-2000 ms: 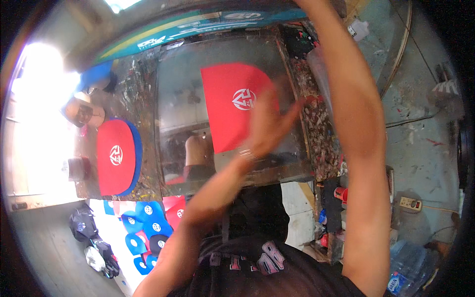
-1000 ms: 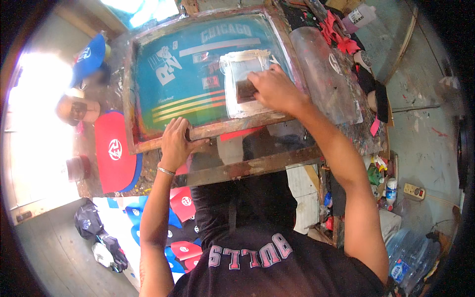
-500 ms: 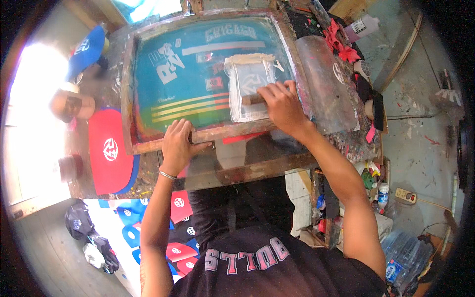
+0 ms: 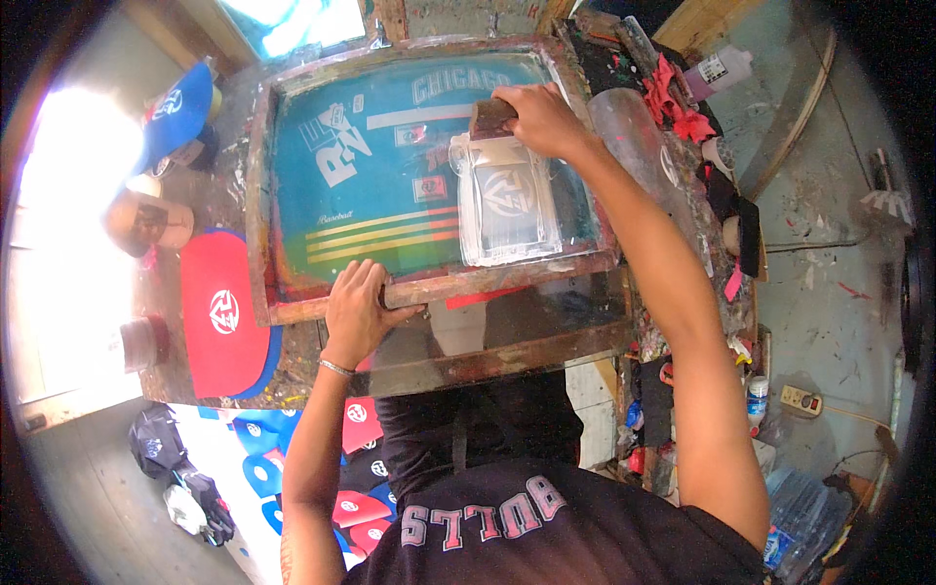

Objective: The person performs screen printing on red and blue baseball caps. They place a cap under a screen, apply white ink with a squeegee, and then remove the cap. The person also cleans the screen with a cloth and wipes the work surface between prints.

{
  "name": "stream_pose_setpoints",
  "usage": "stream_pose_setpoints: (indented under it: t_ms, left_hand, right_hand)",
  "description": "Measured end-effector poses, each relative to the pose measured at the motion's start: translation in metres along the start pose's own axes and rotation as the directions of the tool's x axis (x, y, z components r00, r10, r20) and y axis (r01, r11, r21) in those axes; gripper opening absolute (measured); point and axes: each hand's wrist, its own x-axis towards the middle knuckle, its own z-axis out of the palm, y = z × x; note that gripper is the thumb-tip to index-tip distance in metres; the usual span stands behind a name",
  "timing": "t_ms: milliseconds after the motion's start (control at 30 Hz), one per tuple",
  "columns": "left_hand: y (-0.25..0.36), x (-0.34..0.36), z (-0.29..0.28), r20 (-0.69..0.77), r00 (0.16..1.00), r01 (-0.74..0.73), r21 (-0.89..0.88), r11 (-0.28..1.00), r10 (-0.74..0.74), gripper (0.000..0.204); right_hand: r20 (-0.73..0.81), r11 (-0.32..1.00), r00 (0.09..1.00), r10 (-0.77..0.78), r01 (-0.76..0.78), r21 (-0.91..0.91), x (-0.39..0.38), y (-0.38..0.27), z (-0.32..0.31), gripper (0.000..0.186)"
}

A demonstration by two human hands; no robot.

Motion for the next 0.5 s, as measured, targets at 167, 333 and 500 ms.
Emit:
stream_pose_setpoints:
  t_ms: [167,333,500]
  left_hand:
    - [-0.002,-0.003,0.003,0.042,0.999,0.025,0.009,1.0,-0.026,0.056]
    - [-0.001,-0.002,0.003,-0.001,1.0,0.019,0.007,1.0,-0.019,0.058]
    - [-0.007,-0.006,0.011,-0.008,1.0,-0.01,0.002,1.0,0.01,0.058]
  right_hand:
    - [0.059,0.998,0.998,0.007,-0.01,0.06,0.001,-0.002,0.008,0.032]
    - [0.25,0.986,0.968,-0.012,-0.03,0.162,-0.023,-0.02,-0.01,0.041]
    - [0.186,0.996,0.982,-0.025,0.009,0.087,0.005,0.021,-0.013,0.036]
